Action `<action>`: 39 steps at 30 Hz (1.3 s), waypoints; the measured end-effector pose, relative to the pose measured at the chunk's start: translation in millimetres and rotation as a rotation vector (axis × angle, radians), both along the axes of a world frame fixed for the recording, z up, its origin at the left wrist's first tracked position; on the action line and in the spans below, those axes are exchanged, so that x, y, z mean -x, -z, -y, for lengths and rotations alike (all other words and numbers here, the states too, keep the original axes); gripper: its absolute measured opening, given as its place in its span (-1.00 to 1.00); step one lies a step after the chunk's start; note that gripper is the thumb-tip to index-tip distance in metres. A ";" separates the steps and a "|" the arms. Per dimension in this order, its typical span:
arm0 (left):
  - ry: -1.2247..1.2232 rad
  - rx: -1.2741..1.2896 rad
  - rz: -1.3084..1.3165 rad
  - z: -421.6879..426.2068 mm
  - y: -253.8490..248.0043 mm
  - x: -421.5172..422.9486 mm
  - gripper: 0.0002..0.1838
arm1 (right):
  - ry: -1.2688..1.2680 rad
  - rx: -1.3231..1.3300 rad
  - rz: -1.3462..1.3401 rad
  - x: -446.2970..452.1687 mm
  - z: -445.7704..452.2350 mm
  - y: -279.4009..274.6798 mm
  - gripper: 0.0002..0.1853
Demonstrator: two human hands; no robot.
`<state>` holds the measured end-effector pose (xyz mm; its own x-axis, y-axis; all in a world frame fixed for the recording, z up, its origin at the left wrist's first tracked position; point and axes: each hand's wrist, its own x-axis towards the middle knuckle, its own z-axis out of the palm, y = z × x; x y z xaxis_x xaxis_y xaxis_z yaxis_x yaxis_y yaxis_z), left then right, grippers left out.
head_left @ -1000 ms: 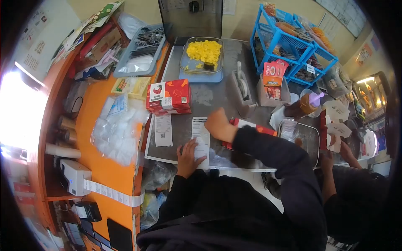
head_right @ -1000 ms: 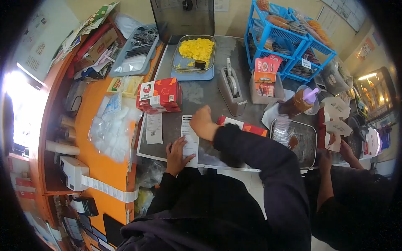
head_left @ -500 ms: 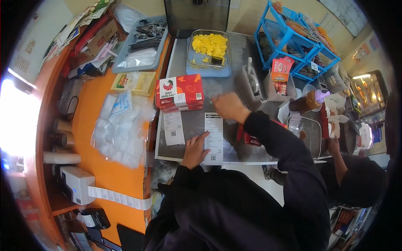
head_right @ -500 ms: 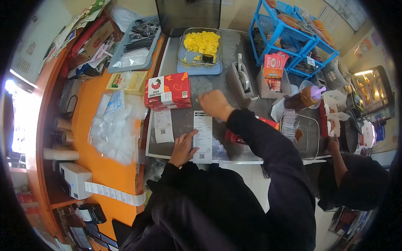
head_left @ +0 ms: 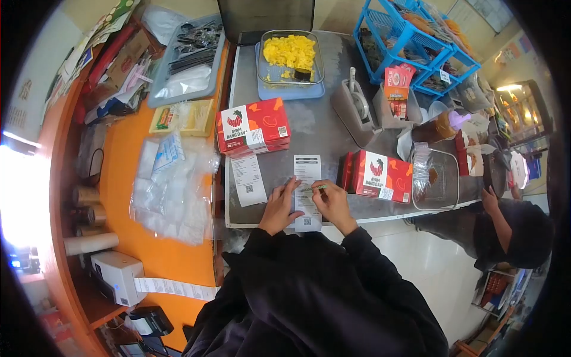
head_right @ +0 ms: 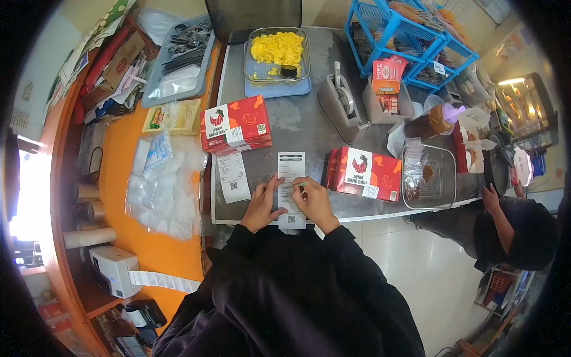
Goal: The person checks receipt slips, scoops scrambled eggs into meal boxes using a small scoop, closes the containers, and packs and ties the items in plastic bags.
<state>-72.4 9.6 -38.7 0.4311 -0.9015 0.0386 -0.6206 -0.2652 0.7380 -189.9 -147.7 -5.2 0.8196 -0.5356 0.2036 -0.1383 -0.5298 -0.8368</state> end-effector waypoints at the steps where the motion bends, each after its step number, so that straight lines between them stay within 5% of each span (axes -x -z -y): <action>1: 0.011 -0.002 0.003 0.2 0.1 -1.2 0.22 | 0.007 0.023 -0.008 1.3 0.6 0.7 -0.89; 16: 0.049 -0.027 0.068 4.7 -3.4 4.8 0.22 | 0.100 0.151 0.098 5.9 -5.6 -19.7 -0.71; 22: 0.070 -0.020 0.145 35.4 3.1 20.4 0.12 | 0.212 0.476 -0.294 -34.1 -2.9 27.5 -0.46; 26: 0.168 -0.026 0.175 -28.1 -25.7 12.6 -0.17 | 0.250 0.597 -0.526 -40.2 6.5 53.5 -0.31; 28: 0.572 -0.219 -0.312 -82.6 -52.9 -11.8 -0.33 | 0.277 0.704 -0.594 -44.8 1.9 52.8 -0.28; 30: 0.706 -0.213 -1.040 -124.3 -100.9 -22.9 -0.46 | 0.262 0.724 -0.632 -48.9 -8.9 12.1 -0.28; 31: 0.506 -0.033 -1.181 -154.9 -100.2 -19.5 -0.48 | 0.302 0.821 -0.437 -56.5 -16.4 3.4 -0.30; 35: -0.436 0.878 -1.556 -194.7 -142.1 20.9 -0.46 | -0.234 0.413 -0.038 -92.3 -74.8 -41.4 -0.50; 37: -0.696 1.261 -1.584 -201.5 -155.5 23.6 -0.39 | -0.531 0.246 0.098 -123.4 -110.9 -38.5 -0.61; 39: -0.686 1.455 -1.591 -236.4 -142.9 20.3 -0.40 | -0.720 0.269 0.157 -168.3 -146.1 -18.3 -0.66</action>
<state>-92.7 245.9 104.2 0.9038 -0.3412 -0.2583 0.3978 0.8924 0.2129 -21.6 -1.6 13.1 0.8973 0.2009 0.3929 0.4253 -0.6315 -0.6484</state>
